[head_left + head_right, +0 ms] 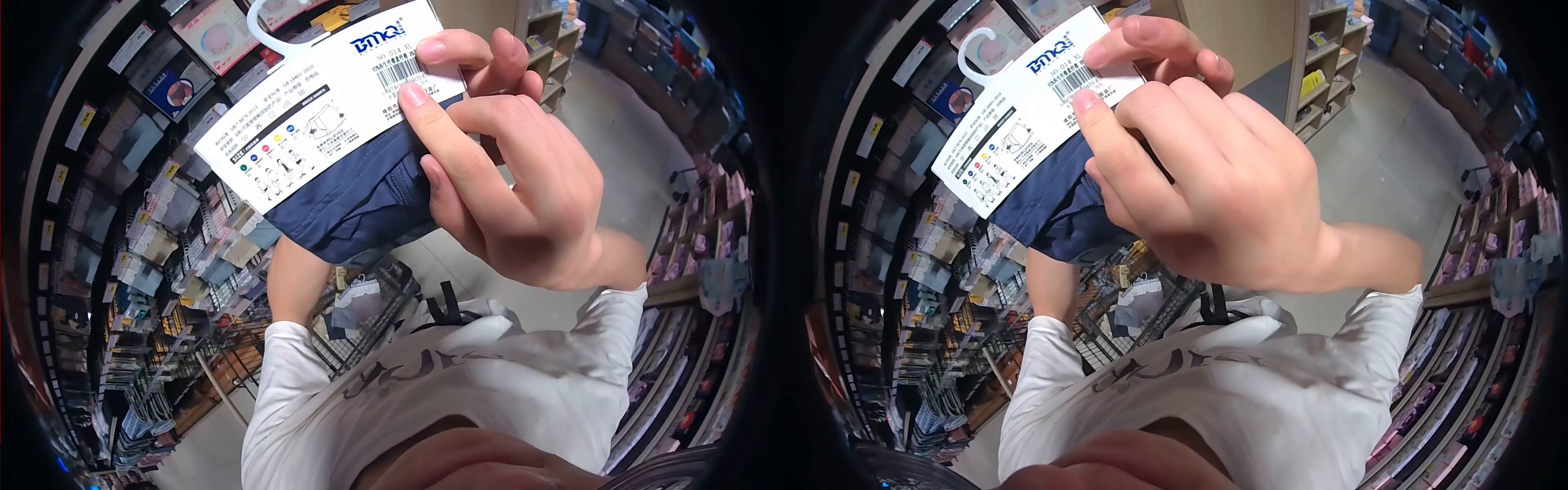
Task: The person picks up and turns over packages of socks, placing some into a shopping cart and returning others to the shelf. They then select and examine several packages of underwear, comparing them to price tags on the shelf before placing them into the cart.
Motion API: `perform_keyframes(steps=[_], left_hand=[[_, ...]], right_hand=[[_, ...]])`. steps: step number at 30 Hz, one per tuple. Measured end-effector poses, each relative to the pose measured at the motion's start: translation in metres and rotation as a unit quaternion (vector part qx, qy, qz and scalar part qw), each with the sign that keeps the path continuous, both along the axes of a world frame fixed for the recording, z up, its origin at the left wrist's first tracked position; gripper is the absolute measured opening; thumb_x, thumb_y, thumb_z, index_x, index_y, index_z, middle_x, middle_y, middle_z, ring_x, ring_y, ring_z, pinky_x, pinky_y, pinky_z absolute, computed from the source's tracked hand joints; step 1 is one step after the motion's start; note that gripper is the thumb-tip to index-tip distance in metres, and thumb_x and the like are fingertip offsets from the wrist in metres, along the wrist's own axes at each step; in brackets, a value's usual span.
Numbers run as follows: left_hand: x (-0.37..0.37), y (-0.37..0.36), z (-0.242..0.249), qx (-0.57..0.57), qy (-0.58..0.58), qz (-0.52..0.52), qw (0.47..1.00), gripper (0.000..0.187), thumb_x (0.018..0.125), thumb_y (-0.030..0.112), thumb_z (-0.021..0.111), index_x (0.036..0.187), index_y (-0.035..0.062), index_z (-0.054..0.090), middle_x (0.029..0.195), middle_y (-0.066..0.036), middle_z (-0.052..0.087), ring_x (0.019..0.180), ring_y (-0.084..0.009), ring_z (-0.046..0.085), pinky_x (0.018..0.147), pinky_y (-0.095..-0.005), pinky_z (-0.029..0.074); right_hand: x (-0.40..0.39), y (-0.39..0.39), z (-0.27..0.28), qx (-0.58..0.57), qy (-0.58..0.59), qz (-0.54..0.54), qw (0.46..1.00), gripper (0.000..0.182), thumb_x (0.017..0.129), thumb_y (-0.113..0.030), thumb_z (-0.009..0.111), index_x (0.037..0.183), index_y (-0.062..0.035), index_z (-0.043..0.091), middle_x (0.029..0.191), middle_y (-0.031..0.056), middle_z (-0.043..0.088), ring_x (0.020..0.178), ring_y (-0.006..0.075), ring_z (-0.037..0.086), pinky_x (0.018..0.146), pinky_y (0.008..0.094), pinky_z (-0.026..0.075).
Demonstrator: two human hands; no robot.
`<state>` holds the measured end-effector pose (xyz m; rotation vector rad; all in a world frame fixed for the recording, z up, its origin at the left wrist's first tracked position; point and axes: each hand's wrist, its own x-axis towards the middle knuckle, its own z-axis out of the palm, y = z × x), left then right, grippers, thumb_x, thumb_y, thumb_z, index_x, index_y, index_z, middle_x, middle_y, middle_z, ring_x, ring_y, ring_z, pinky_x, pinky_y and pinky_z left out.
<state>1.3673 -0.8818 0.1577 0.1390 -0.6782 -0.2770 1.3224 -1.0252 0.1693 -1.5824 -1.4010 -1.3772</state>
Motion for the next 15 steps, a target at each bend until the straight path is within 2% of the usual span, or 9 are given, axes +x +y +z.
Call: perform_keyframes(steps=[9,12,15], left_hand=[[-0.006,-0.004,0.003,0.058,0.010,0.088,0.994,0.025,0.106,0.028,0.048,0.102,0.0040,0.055,0.088,-0.010,0.059,0.079,-0.0222,0.058,0.074,-0.0350,0.048],[-0.005,-0.002,0.000,0.071,0.014,0.115,0.991,0.027,0.107,0.028,0.046,0.103,0.0031,0.055,0.088,-0.011,0.060,0.079,-0.0234,0.059,0.074,-0.0358,0.048],[-0.004,0.006,-0.007,0.086,0.027,0.165,0.982,0.029,0.108,0.028,0.044,0.103,0.0022,0.055,0.088,-0.013,0.061,0.079,-0.0246,0.060,0.074,-0.0367,0.049]], right_hand=[[-0.005,0.000,0.003,0.061,0.025,0.030,0.997,0.033,0.080,-0.004,0.070,0.113,0.0015,0.074,0.083,0.0065,0.062,0.069,0.0222,0.065,0.061,0.0308,0.053],[-0.006,-0.004,0.004,0.035,0.046,0.023,0.998,0.033,0.082,-0.004,0.069,0.114,0.0020,0.073,0.084,0.0070,0.062,0.071,0.0235,0.066,0.063,0.0311,0.053],[-0.001,-0.012,0.002,-0.041,0.097,0.027,0.994,0.039,0.083,-0.005,0.068,0.122,0.0026,0.069,0.089,0.0093,0.064,0.074,0.0249,0.066,0.064,0.0317,0.054]])
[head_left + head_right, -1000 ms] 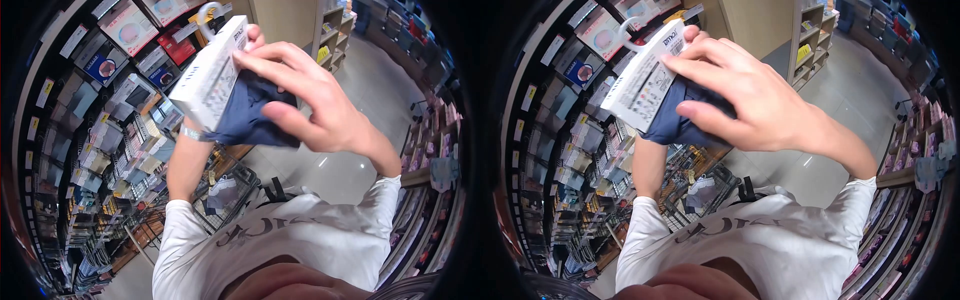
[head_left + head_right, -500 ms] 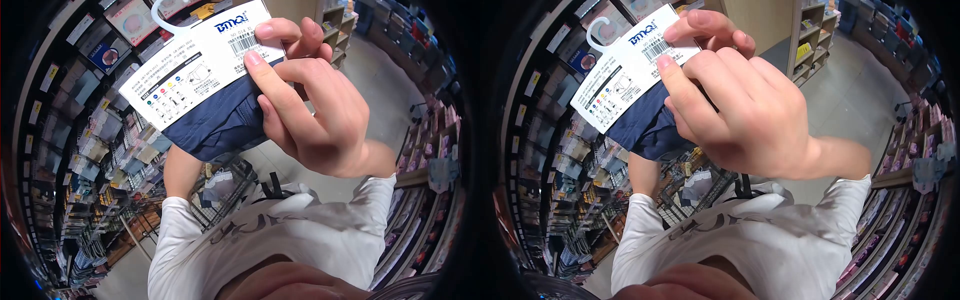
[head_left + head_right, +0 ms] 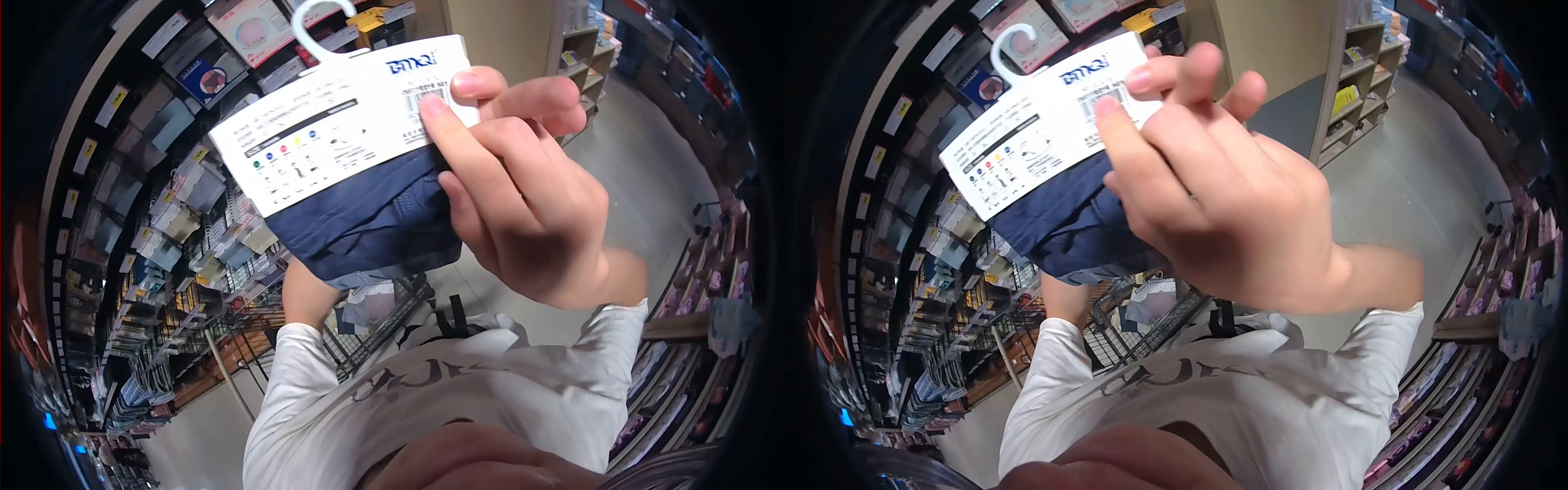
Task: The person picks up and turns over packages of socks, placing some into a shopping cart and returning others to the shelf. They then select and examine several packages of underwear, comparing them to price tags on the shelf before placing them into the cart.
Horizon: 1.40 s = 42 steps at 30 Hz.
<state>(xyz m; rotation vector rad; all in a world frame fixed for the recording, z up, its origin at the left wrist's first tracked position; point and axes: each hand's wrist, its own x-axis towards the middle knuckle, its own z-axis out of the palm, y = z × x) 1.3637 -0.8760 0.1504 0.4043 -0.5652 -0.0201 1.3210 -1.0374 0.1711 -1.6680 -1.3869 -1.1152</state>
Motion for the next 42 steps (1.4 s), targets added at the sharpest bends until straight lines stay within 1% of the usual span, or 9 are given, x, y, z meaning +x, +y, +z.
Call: perform_keyframes(steps=[3,5,8,10,11,12,20,27,42], left_hand=[[-0.012,0.018,-0.018,0.071,0.030,0.169,0.983,0.031,0.109,0.029,0.042,0.103,0.0013,0.056,0.089,-0.014,0.063,0.078,-0.0258,0.061,0.074,-0.0376,0.049],[-0.030,0.027,-0.059,0.178,0.120,0.385,0.898,0.033,0.110,0.029,0.041,0.104,0.0007,0.056,0.089,-0.015,0.064,0.078,-0.0266,0.062,0.074,-0.0382,0.049],[-0.080,0.020,-0.164,0.441,0.277,0.621,0.585,0.035,0.111,0.029,0.039,0.104,-0.0002,0.056,0.089,-0.016,0.065,0.078,-0.0278,0.063,0.074,-0.0390,0.050],[-0.124,0.001,-0.231,0.559,0.280,0.676,0.389,0.023,0.109,0.018,0.040,0.110,-0.0003,0.055,0.104,-0.029,0.061,0.095,-0.0471,0.060,0.078,-0.0502,0.047],[-0.146,-0.002,-0.239,0.497,0.427,0.566,0.501,0.021,0.108,0.017,0.040,0.111,0.0004,0.053,0.099,-0.030,0.062,0.089,-0.0482,0.060,0.075,-0.0506,0.048],[-0.165,-0.006,-0.264,0.524,0.365,0.632,0.438,0.019,0.108,0.018,0.041,0.111,0.0008,0.049,0.090,-0.029,0.063,0.081,-0.0486,0.061,0.068,-0.0507,0.048],[-0.253,0.007,-0.306,0.416,0.557,0.539,0.476,0.024,0.108,0.025,0.050,0.105,0.0009,0.051,0.069,-0.013,0.062,0.059,-0.0225,0.060,0.057,-0.0397,0.046],[-0.292,0.071,-0.316,0.430,0.532,0.480,0.550,0.039,0.097,0.036,0.070,0.115,0.0018,0.060,0.088,-0.014,0.071,0.074,-0.0182,0.068,0.065,-0.0327,0.051],[-0.427,0.127,-0.435,0.309,0.612,0.382,0.620,0.030,0.104,0.025,0.060,0.121,0.0006,0.056,0.111,-0.017,0.069,0.104,-0.0208,0.064,0.091,-0.0357,0.049]], right_hand=[[0.021,-0.001,-0.017,-0.093,0.155,0.153,0.971,0.061,0.080,-0.019,0.075,0.134,0.0021,0.060,0.106,0.0142,0.065,0.087,0.0284,0.067,0.070,0.0327,0.055],[0.029,-0.003,-0.048,-0.155,0.353,0.280,0.879,0.072,0.089,-0.037,0.072,0.143,0.0048,0.049,0.127,0.0198,0.062,0.111,0.0311,0.065,0.086,0.0364,0.054],[0.010,-0.011,-0.151,-0.118,0.623,0.280,0.720,0.057,0.098,-0.036,0.066,0.135,0.0067,0.056,0.128,0.0161,0.066,0.114,0.0237,0.062,0.095,0.0335,0.048],[-0.011,0.007,-0.198,-0.063,0.801,0.206,0.558,0.041,0.100,-0.025,0.066,0.126,0.0059,0.062,0.115,0.0094,0.071,0.109,0.0169,0.063,0.094,0.0312,0.048],[-0.013,0.012,-0.226,-0.063,0.839,0.195,0.505,0.036,0.099,-0.020,0.067,0.124,0.0051,0.064,0.113,0.0088,0.072,0.104,0.0150,0.064,0.092,0.0298,0.049],[-0.014,0.015,-0.247,-0.062,0.875,0.180,0.446,0.031,0.098,-0.016,0.068,0.121,0.0043,0.066,0.111,0.0083,0.072,0.099,0.0132,0.065,0.091,0.0284,0.049],[-0.017,0.071,-0.311,-0.267,0.869,0.265,0.323,0.027,0.100,-0.009,0.063,0.125,-0.0006,0.064,0.116,0.0063,0.072,0.105,0.0120,0.064,0.095,0.0287,0.048],[-0.078,0.120,-0.338,-0.183,0.912,0.239,0.278,0.031,0.100,-0.018,0.065,0.126,-0.0016,0.063,0.114,0.0060,0.070,0.102,0.0135,0.066,0.092,0.0276,0.051],[-0.219,0.195,-0.442,-0.119,0.975,0.054,0.181,0.035,0.106,-0.030,0.054,0.124,-0.0009,0.061,0.110,0.0118,0.071,0.097,0.0227,0.070,0.088,0.0359,0.056]])
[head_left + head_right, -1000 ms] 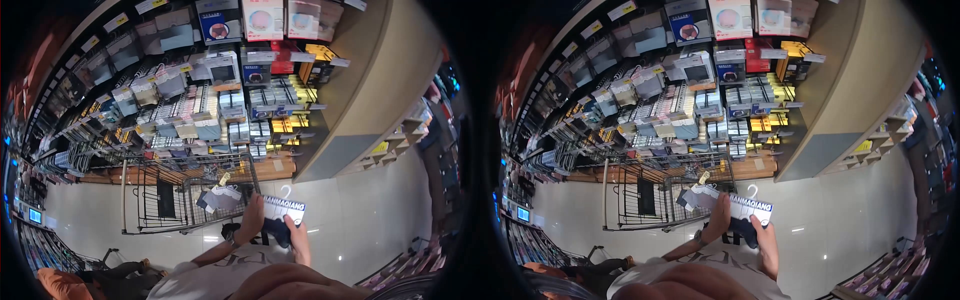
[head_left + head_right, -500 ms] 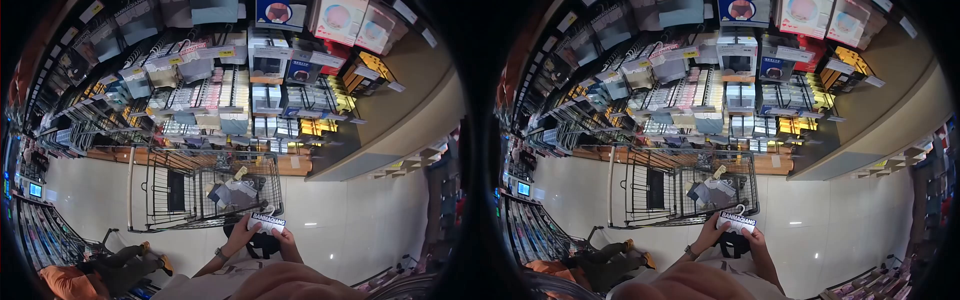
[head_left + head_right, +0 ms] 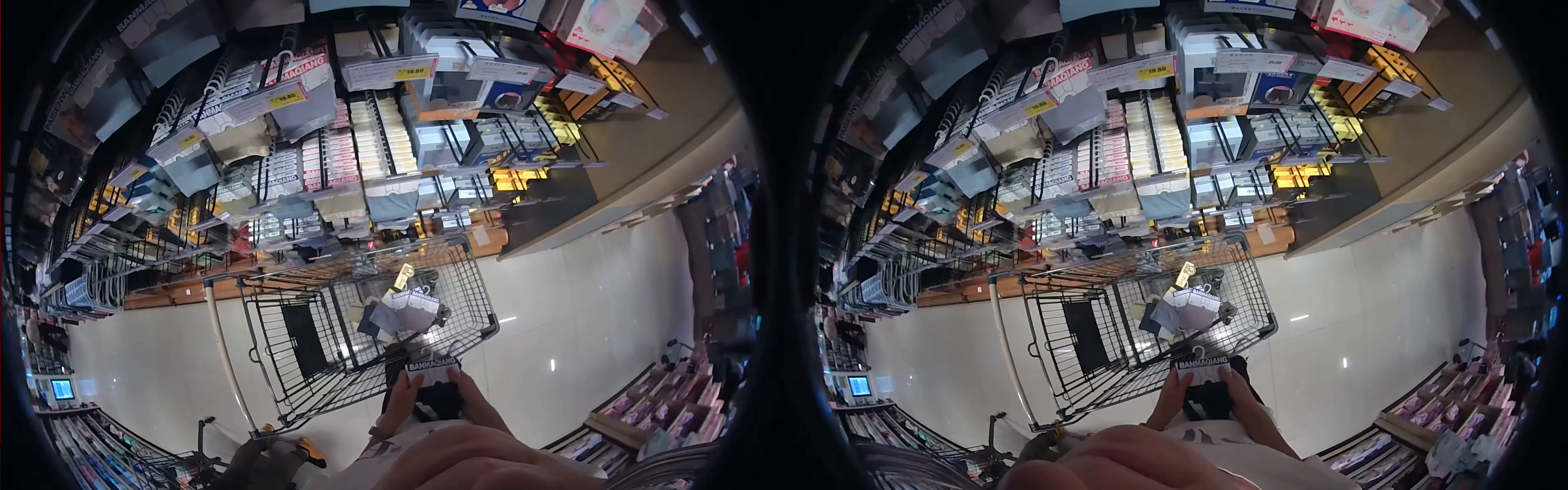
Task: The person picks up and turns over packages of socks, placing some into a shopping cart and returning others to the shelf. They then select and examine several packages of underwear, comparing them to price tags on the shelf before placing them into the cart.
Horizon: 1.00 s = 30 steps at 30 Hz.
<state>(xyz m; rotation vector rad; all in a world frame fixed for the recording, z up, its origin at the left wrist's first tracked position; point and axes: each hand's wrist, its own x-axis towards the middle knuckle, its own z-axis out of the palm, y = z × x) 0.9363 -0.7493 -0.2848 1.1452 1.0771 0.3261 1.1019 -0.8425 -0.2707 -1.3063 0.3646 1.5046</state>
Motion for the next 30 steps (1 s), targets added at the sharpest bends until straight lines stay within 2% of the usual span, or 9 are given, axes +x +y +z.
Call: perform_keyframes(steps=[7,10,12,14,15,19,23,28,30], left_hand=[[-0.050,0.031,-0.028,-0.044,0.067,-0.058,0.995,0.037,0.101,0.033,0.060,0.116,-0.0009,0.059,0.108,-0.025,0.068,0.104,-0.0375,0.067,0.091,-0.0433,0.049],[-0.067,0.027,-0.066,-0.074,0.100,-0.064,0.990,0.038,0.101,0.033,0.060,0.118,-0.0011,0.059,0.112,-0.024,0.069,0.106,-0.0351,0.067,0.092,-0.0426,0.049],[-0.074,0.030,-0.082,-0.141,0.095,-0.071,0.983,0.042,0.100,0.034,0.061,0.119,-0.0033,0.060,0.114,-0.023,0.069,0.107,-0.0322,0.067,0.093,-0.0418,0.049],[-0.081,0.027,-0.109,-0.175,0.098,-0.075,0.977,0.044,0.100,0.034,0.062,0.119,-0.0044,0.060,0.113,-0.022,0.070,0.107,-0.0307,0.067,0.093,-0.0415,0.049],[-0.084,0.027,-0.114,-0.178,0.062,-0.067,0.980,0.041,0.102,0.034,0.061,0.120,-0.0029,0.059,0.109,-0.012,0.068,0.097,-0.0186,0.063,0.088,-0.0345,0.049],[-0.100,0.029,-0.135,-0.212,0.047,-0.082,0.973,0.040,0.101,0.033,0.063,0.120,-0.0017,0.060,0.111,-0.010,0.069,0.100,-0.0180,0.063,0.090,-0.0343,0.049],[-0.109,0.031,-0.154,-0.239,0.022,-0.072,0.968,0.039,0.102,0.032,0.062,0.122,-0.0011,0.060,0.112,-0.010,0.069,0.101,-0.0184,0.063,0.092,-0.0341,0.049],[-0.102,0.057,-0.112,-0.229,0.051,-0.093,0.968,0.037,0.102,0.031,0.062,0.124,0.0004,0.061,0.114,-0.010,0.069,0.101,-0.0189,0.064,0.092,-0.0342,0.049],[-0.106,0.055,-0.116,-0.232,0.032,-0.088,0.968,0.037,0.102,0.031,0.062,0.124,0.0007,0.061,0.114,-0.010,0.069,0.101,-0.0190,0.064,0.091,-0.0346,0.050]], right_hand=[[-0.050,0.005,-0.057,-0.010,0.087,-0.026,0.996,0.037,0.108,-0.029,0.049,0.129,0.0005,0.057,0.113,0.0146,0.070,0.101,0.0272,0.070,0.091,0.0418,0.057],[-0.063,0.020,-0.056,-0.045,0.081,-0.004,0.996,0.037,0.108,-0.028,0.047,0.129,0.0007,0.056,0.116,0.0152,0.069,0.103,0.0284,0.070,0.094,0.0425,0.057],[-0.065,0.040,-0.017,-0.098,0.056,0.046,0.993,0.037,0.109,-0.028,0.046,0.129,0.0008,0.056,0.118,0.0153,0.068,0.105,0.0289,0.069,0.095,0.0429,0.056],[-0.075,0.024,-0.063,-0.074,0.095,-0.001,0.993,0.038,0.109,-0.028,0.045,0.130,0.0009,0.056,0.120,0.0150,0.068,0.106,0.0287,0.069,0.097,0.0432,0.056],[-0.077,0.023,-0.071,-0.062,0.117,-0.024,0.991,0.038,0.109,-0.029,0.045,0.130,0.0010,0.056,0.120,0.0149,0.068,0.107,0.0286,0.069,0.097,0.0433,0.056],[-0.080,0.033,-0.066,-0.016,0.110,0.006,0.994,0.036,0.110,-0.028,0.042,0.128,0.0005,0.056,0.119,0.0157,0.068,0.108,0.0289,0.068,0.098,0.0451,0.056],[-0.089,0.032,-0.087,-0.064,0.083,-0.003,0.994,0.034,0.110,-0.027,0.044,0.128,-0.0011,0.055,0.119,0.0158,0.068,0.107,0.0298,0.068,0.097,0.0469,0.056],[-0.091,0.039,-0.081,-0.058,0.106,-0.023,0.992,0.035,0.109,-0.029,0.045,0.129,-0.0016,0.055,0.120,0.0159,0.067,0.108,0.0301,0.068,0.097,0.0474,0.056],[-0.088,0.077,-0.027,-0.128,0.054,0.012,0.990,0.035,0.110,-0.029,0.045,0.129,-0.0017,0.055,0.121,0.0157,0.067,0.108,0.0300,0.068,0.097,0.0473,0.056]])
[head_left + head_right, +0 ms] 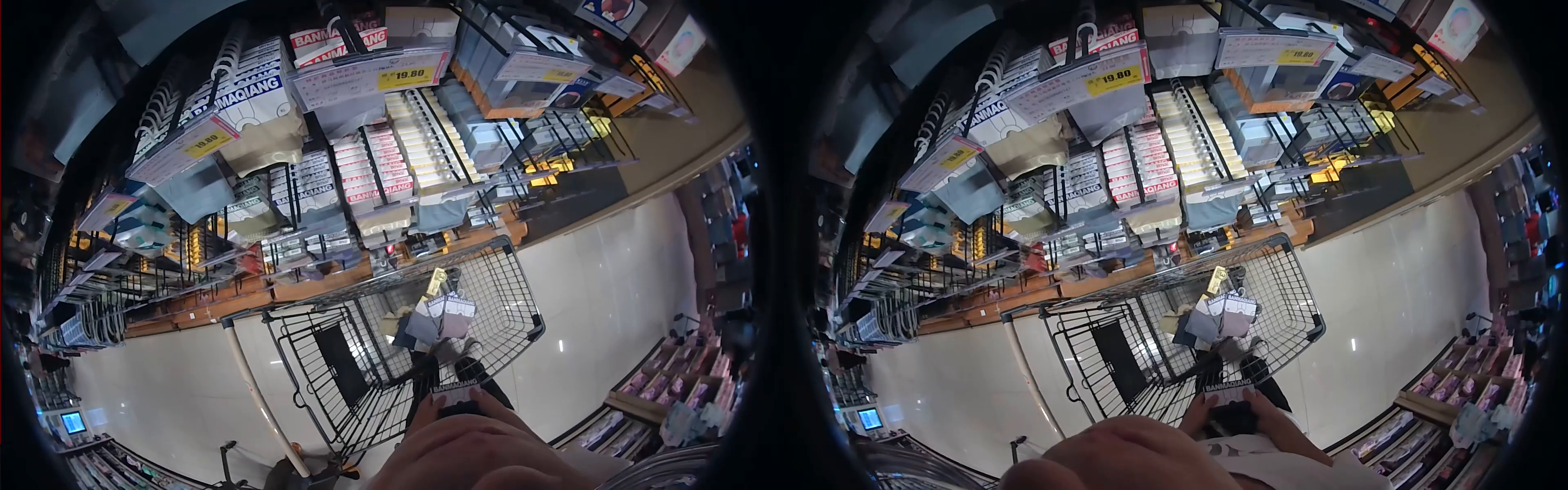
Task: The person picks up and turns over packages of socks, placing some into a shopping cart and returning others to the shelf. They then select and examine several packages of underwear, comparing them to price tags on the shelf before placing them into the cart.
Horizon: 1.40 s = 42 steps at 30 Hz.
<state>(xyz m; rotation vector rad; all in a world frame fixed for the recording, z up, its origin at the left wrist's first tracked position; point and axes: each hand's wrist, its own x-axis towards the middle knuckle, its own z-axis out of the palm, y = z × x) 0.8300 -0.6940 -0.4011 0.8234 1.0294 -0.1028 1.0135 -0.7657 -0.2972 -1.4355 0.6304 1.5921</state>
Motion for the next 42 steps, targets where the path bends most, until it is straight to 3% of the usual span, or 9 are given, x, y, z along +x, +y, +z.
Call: perform_keyframes(steps=[1,5,10,14,27,29,32,38,42], left_hand=[[-0.002,0.000,-0.004,-0.001,-0.009,0.005,1.000,0.037,0.102,0.030,0.062,0.125,0.0008,0.061,0.114,-0.010,0.069,0.101,-0.0190,0.064,0.091,-0.0348,0.050],[0.002,-0.001,-0.008,0.027,-0.015,-0.016,0.999,0.038,0.102,0.029,0.061,0.125,-0.0009,0.059,0.114,-0.012,0.070,0.103,-0.0212,0.065,0.092,-0.0358,0.051],[0.027,0.035,0.044,0.071,0.037,-0.061,0.995,0.039,0.101,0.030,0.061,0.125,-0.0011,0.059,0.115,-0.016,0.070,0.106,-0.0258,0.067,0.094,-0.0366,0.050],[0.023,0.022,0.030,0.080,0.039,-0.039,0.995,0.038,0.100,0.032,0.062,0.121,0.0001,0.060,0.113,-0.022,0.071,0.108,-0.0306,0.068,0.093,-0.0414,0.050],[0.018,0.006,0.013,0.040,0.014,-0.002,0.999,0.037,0.102,0.029,0.060,0.122,-0.0022,0.060,0.109,-0.013,0.071,0.099,-0.0210,0.066,0.090,-0.0344,0.050],[0.024,0.013,0.031,0.039,0.025,-0.002,0.999,0.037,0.102,0.029,0.060,0.122,-0.0021,0.060,0.109,-0.012,0.071,0.099,-0.0203,0.066,0.089,-0.0340,0.050],[0.023,-0.004,-0.001,0.031,0.019,0.005,0.999,0.036,0.102,0.029,0.061,0.120,-0.0016,0.061,0.107,-0.011,0.071,0.097,-0.0189,0.066,0.087,-0.0327,0.050],[0.026,-0.013,-0.006,0.024,0.025,0.015,0.999,0.036,0.101,0.030,0.062,0.119,-0.0013,0.062,0.103,-0.009,0.071,0.088,-0.0185,0.065,0.082,-0.0327,0.051],[0.029,-0.030,-0.027,0.039,0.015,0.039,0.998,0.045,0.098,0.035,0.064,0.121,-0.0036,0.064,0.109,-0.022,0.072,0.104,-0.0313,0.069,0.093,-0.0398,0.051]], right_hand=[[0.000,0.013,0.018,-0.032,-0.024,0.023,0.999,0.035,0.110,-0.029,0.045,0.129,-0.0017,0.054,0.121,0.0156,0.067,0.108,0.0300,0.068,0.097,0.0472,0.056],[-0.002,-0.029,-0.046,0.037,0.020,-0.019,0.999,0.036,0.110,-0.030,0.044,0.131,-0.0021,0.053,0.123,0.0148,0.066,0.110,0.0296,0.067,0.097,0.0467,0.056],[0.002,-0.036,-0.056,0.066,0.038,-0.039,0.996,0.038,0.110,-0.033,0.042,0.132,-0.0035,0.052,0.126,0.0142,0.065,0.112,0.0297,0.066,0.099,0.0461,0.055],[0.002,-0.038,-0.060,0.063,0.028,-0.031,0.997,0.037,0.110,-0.032,0.042,0.133,-0.0044,0.052,0.126,0.0143,0.064,0.112,0.0300,0.066,0.099,0.0466,0.055],[0.004,-0.034,-0.044,0.072,0.018,-0.003,0.997,0.040,0.109,-0.033,0.044,0.133,-0.0019,0.053,0.125,0.0149,0.066,0.113,0.0289,0.066,0.102,0.0450,0.053],[0.009,-0.020,-0.024,0.039,-0.005,0.033,0.999,0.041,0.109,-0.034,0.044,0.134,-0.0020,0.053,0.126,0.0151,0.066,0.113,0.0291,0.066,0.103,0.0451,0.053],[0.012,0.022,0.034,-0.030,-0.039,0.085,0.995,0.042,0.109,-0.034,0.044,0.135,-0.0023,0.052,0.128,0.0155,0.065,0.115,0.0296,0.065,0.104,0.0454,0.052],[0.021,0.002,0.007,-0.014,0.019,0.067,0.997,0.042,0.109,-0.033,0.044,0.137,-0.0027,0.050,0.131,0.0157,0.064,0.118,0.0311,0.063,0.106,0.0466,0.050],[0.022,-0.032,-0.038,0.018,0.065,-0.001,0.998,0.039,0.110,-0.029,0.041,0.137,-0.0025,0.050,0.130,0.0165,0.063,0.119,0.0324,0.063,0.106,0.0480,0.050]])
